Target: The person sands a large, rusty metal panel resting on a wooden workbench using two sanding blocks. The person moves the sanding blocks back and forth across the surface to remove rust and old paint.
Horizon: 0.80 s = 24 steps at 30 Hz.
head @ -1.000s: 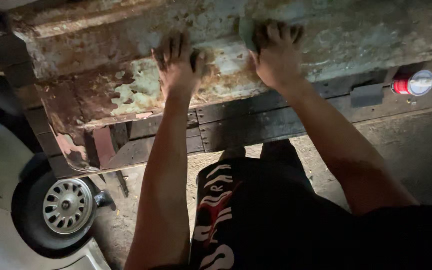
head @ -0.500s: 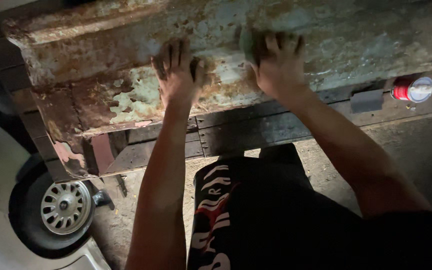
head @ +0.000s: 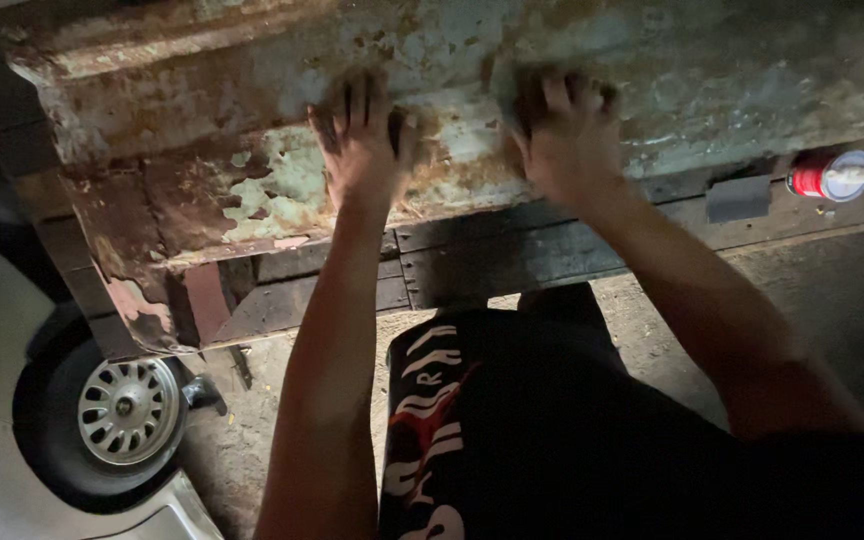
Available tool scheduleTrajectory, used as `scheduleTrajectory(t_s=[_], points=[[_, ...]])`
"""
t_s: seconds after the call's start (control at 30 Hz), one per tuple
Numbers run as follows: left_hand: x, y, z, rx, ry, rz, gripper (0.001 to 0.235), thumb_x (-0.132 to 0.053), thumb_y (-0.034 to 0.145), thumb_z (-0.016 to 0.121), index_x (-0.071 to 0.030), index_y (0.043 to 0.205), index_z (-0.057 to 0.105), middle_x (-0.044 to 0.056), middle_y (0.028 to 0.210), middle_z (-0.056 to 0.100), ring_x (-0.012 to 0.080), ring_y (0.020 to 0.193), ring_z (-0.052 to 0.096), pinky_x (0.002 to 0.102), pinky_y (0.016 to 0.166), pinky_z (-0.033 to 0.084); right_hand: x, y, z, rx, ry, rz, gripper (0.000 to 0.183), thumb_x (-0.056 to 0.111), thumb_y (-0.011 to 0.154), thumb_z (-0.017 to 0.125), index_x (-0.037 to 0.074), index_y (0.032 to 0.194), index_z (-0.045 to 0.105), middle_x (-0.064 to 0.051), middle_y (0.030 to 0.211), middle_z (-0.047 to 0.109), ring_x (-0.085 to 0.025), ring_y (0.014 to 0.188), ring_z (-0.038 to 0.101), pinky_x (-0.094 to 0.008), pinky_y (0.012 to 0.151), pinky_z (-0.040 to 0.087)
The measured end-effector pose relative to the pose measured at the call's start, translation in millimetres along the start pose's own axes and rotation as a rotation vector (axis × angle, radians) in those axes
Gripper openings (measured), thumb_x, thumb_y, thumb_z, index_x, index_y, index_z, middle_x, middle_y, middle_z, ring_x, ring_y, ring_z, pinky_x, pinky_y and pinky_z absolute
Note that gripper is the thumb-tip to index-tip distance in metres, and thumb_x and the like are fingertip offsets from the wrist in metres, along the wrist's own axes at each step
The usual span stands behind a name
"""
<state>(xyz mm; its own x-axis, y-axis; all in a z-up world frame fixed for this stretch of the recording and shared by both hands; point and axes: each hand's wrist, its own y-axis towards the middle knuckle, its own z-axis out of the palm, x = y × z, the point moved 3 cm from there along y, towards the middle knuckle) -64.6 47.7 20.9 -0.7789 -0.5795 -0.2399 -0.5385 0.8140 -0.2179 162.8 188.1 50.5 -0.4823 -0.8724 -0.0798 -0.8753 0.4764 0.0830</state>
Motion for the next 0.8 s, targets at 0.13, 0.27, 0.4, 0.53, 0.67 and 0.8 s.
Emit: scheduleTrajectory(t_s=[0.13,0.27,0.4,0.53,0.67,0.8], points=[[0.4,-1.2,-1.9,-0.009,-0.025,0.003,0.076,-0.061,0.106,0.04,-0.018,0.164,0.019,0.014,0.171,0.019,0.0341,0.157,0.012,0.065,0.123,-0.004,-5.1,14.9,3.8,-0.001,0.048,0.051,0.056,0.043,0.108,0.061,0.004,0.147,0.056,-0.024,0.146,0.048,-0.046,0.131,0.047,-0.071,0.096,0.042],[0.7,0.0,-0.7,-0.041,-0.055,0.008,0.075,-0.059,0.105,0.04,-0.017,0.165,0.021,0.012,0.172,0.02,0.0306,0.16,0.011,0.064,0.126,-0.004,8.8,-17.7,-12.9,0.142,0.151,0.079,0.058,0.047,0.104,0.061,0.007,0.146,0.056,-0.024,0.14,0.048,-0.046,0.131,0.046,-0.073,0.099,0.039],[2.1,1.0,3.6,-0.044,-0.071,-0.006,0.074,-0.058,0.105,0.042,-0.017,0.164,0.025,0.01,0.171,0.022,0.0294,0.16,0.012,0.063,0.126,-0.005,22.4,-36.9,-28.1,0.078,0.164,0.078,0.066,0.043,0.099,0.06,0.006,0.154,0.052,-0.023,0.151,0.045,-0.046,0.135,0.045,-0.072,0.101,0.038],[-0.1,-4.0,2.8,-0.086,-0.099,0.019,0.073,-0.056,0.106,0.044,-0.015,0.164,0.027,0.012,0.171,0.024,0.0311,0.159,0.013,0.062,0.126,-0.003,9.0,-0.8,-14.6,0.02,0.156,0.11,0.065,0.049,0.101,0.059,0.005,0.148,0.056,-0.027,0.14,0.047,-0.049,0.127,0.044,-0.076,0.094,0.035],[1.9,-5.8,1.8,-0.075,-0.056,0.009,0.072,-0.055,0.105,0.046,-0.016,0.163,0.028,0.013,0.169,0.026,0.0321,0.159,0.014,0.063,0.126,-0.002,-9.6,28.9,4.6,0.066,0.235,0.136,0.039,0.037,0.114,0.051,0.02,0.147,0.062,-0.021,0.147,0.049,-0.046,0.133,0.045,-0.076,0.101,0.035],[1.6,-2.8,3.3,-0.089,-0.07,0.017,0.073,-0.055,0.106,0.047,-0.017,0.165,0.026,0.01,0.171,0.026,0.0322,0.16,0.016,0.063,0.129,0.001,-5.2,-9.1,-8.6,-0.042,0.098,0.04,0.042,0.036,0.112,0.06,0.011,0.146,0.062,-0.022,0.15,0.05,-0.045,0.138,0.044,-0.073,0.1,0.036]])
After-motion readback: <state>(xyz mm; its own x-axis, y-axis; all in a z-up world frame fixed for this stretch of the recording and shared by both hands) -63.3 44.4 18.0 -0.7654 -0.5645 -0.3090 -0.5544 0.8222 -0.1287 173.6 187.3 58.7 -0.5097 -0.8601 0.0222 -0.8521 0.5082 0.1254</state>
